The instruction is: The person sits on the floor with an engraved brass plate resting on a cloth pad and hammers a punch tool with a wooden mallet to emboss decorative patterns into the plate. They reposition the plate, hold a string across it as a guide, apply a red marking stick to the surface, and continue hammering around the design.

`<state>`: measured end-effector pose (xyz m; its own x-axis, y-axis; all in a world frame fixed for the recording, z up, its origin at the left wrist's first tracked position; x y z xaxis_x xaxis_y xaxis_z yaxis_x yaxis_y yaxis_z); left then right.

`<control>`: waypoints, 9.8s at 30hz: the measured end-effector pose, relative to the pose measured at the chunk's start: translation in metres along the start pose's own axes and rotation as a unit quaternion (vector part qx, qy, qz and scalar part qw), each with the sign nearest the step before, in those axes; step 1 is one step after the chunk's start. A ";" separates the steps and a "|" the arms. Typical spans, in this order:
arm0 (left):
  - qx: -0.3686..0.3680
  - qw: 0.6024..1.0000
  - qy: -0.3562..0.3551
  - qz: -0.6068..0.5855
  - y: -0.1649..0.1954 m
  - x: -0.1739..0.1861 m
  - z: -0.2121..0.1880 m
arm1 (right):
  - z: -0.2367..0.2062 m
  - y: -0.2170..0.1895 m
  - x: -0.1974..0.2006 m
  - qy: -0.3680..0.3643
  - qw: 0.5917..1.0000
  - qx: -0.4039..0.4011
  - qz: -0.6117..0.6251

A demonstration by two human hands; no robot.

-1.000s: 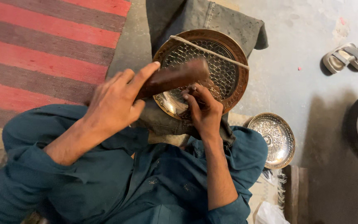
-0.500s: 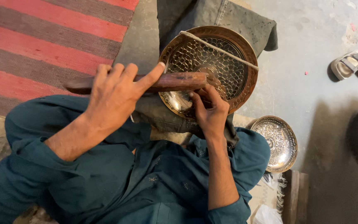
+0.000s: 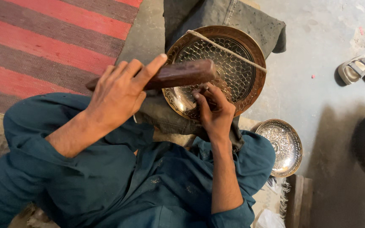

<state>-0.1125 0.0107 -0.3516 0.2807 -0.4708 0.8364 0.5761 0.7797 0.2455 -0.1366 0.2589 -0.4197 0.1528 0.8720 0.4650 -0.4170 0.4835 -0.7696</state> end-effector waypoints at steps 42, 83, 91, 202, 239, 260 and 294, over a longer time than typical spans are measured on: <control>-0.040 0.998 0.008 0.050 -0.006 0.001 0.006 | -0.002 -0.007 0.003 -0.015 1.000 -0.003 -0.026; 0.134 0.949 -0.102 -0.266 0.007 0.018 -0.004 | -0.017 0.004 -0.005 0.021 0.996 -0.047 0.073; 0.117 0.978 -0.130 -0.115 -0.002 0.022 0.009 | -0.013 -0.002 -0.005 0.036 0.997 -0.073 -0.013; 0.316 0.909 -0.055 -0.266 0.041 0.016 -0.017 | 0.035 0.005 0.045 -0.175 0.984 0.008 0.018; 0.207 0.975 0.065 0.049 0.079 -0.040 -0.037 | 0.043 0.024 0.054 -0.220 0.962 0.129 -0.098; 0.181 0.980 0.060 0.051 0.070 -0.040 -0.041 | 0.044 0.021 0.052 -0.261 0.956 0.110 -0.071; 0.279 0.924 0.108 -0.238 0.068 -0.035 -0.033 | 0.044 0.005 0.052 -0.200 0.971 0.106 -0.077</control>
<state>-0.0573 0.0666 -0.3801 0.2795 -0.8391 0.4666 0.2053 0.5270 0.8247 -0.1708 0.3032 -0.3804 -0.1151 0.6711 0.7324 -0.5987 0.5415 -0.5902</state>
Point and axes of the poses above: each hand's wrist, its own z-axis towards the middle knuckle, its own x-axis out of the back of the hand, y = z × x, the point moved 2 cm from there along z, towards the middle knuckle, and after that the axes turned 14 degrees about -z, right-handed, at the moved point
